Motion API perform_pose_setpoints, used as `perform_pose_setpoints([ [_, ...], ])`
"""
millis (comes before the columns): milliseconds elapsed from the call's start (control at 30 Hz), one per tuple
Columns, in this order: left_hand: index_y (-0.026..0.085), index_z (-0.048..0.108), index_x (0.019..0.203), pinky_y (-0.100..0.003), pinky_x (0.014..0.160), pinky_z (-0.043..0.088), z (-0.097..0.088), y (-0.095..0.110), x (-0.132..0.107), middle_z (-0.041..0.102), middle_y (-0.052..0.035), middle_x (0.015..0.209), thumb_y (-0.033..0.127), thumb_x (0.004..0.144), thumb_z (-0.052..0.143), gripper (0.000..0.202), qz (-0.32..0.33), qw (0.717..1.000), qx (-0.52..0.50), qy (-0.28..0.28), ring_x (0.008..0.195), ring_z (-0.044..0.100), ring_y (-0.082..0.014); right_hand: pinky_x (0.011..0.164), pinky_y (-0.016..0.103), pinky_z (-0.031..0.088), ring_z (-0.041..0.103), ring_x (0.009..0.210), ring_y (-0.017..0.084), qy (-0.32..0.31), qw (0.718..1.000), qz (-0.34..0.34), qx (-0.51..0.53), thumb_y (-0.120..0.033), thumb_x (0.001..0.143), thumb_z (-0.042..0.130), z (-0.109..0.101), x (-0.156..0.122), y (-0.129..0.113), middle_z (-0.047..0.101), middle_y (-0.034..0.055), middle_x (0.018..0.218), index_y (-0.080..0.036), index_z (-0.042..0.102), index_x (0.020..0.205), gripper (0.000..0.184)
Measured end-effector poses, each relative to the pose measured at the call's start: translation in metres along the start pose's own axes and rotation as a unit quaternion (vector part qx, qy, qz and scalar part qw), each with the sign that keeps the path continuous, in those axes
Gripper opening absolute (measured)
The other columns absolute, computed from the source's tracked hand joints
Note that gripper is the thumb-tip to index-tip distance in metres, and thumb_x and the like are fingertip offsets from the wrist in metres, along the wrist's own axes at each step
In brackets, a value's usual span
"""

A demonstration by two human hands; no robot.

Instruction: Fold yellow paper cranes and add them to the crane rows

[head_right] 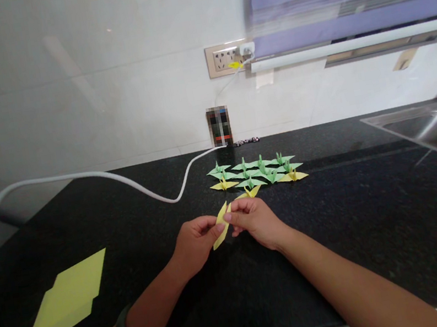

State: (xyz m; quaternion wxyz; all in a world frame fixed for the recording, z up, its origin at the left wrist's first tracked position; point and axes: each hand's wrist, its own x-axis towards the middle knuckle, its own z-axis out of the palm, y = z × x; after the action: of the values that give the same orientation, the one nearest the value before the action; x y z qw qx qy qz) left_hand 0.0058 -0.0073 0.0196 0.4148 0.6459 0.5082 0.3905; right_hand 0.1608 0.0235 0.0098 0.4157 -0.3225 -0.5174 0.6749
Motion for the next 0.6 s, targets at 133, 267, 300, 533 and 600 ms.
perform_pose_setpoints([
  [133,0.014,0.064,0.07,-0.019,0.045,0.031,0.0007,0.0007,-0.0004,0.054,0.0007,0.054,0.037,0.071,0.051,0.027,0.009,1.0,0.011,0.007,0.048,0.042,-0.0085,0.045,0.019,0.04,0.047,0.045,0.005,0.02,0.999,-0.017,-0.02,-0.03,0.066,0.062,0.0027,0.0005,0.0038,0.055,-0.0021,0.062,-0.015,0.057,0.07,0.017],
  [267,0.013,0.063,0.074,-0.02,0.048,0.035,0.0003,0.0005,-0.0001,0.058,-0.0015,0.061,0.038,0.072,0.049,0.029,0.002,1.0,-0.029,-0.007,0.052,0.047,-0.0101,0.045,0.019,0.039,0.046,0.043,0.006,0.023,0.999,-0.024,-0.027,-0.033,0.069,0.06,0.003,0.001,0.0053,0.053,-0.0031,0.057,-0.015,0.055,0.071,0.019],
  [300,0.013,0.062,0.074,-0.02,0.049,0.036,0.0,0.0002,0.0001,0.058,-0.0016,0.061,0.038,0.073,0.047,0.03,0.0,0.999,-0.038,-0.006,0.053,0.048,-0.0104,0.045,0.02,0.04,0.046,0.043,0.006,0.022,0.999,-0.025,-0.027,-0.034,0.07,0.058,0.0026,0.001,0.0055,0.052,-0.0033,0.055,-0.015,0.054,0.072,0.019],
  [533,0.014,0.061,0.078,-0.024,0.062,0.042,0.0017,-0.0039,0.0022,0.061,-0.0036,0.07,0.034,0.074,0.049,0.025,0.004,0.998,-0.068,0.002,0.067,0.055,-0.0149,0.048,0.021,0.042,0.047,0.045,0.006,0.017,0.999,-0.027,-0.015,-0.036,0.072,0.056,0.0017,0.0009,0.0056,0.05,-0.0032,0.055,-0.015,0.054,0.074,0.021],
  [600,0.014,0.061,0.076,-0.024,0.062,0.043,0.0024,-0.0045,0.0019,0.062,-0.0039,0.071,0.034,0.073,0.05,0.023,0.003,0.998,-0.07,0.007,0.066,0.056,-0.0151,0.049,0.021,0.044,0.048,0.047,0.007,0.018,0.999,-0.027,-0.007,-0.035,0.071,0.058,0.0028,0.0007,0.0055,0.052,-0.0022,0.058,-0.015,0.055,0.077,0.021],
])
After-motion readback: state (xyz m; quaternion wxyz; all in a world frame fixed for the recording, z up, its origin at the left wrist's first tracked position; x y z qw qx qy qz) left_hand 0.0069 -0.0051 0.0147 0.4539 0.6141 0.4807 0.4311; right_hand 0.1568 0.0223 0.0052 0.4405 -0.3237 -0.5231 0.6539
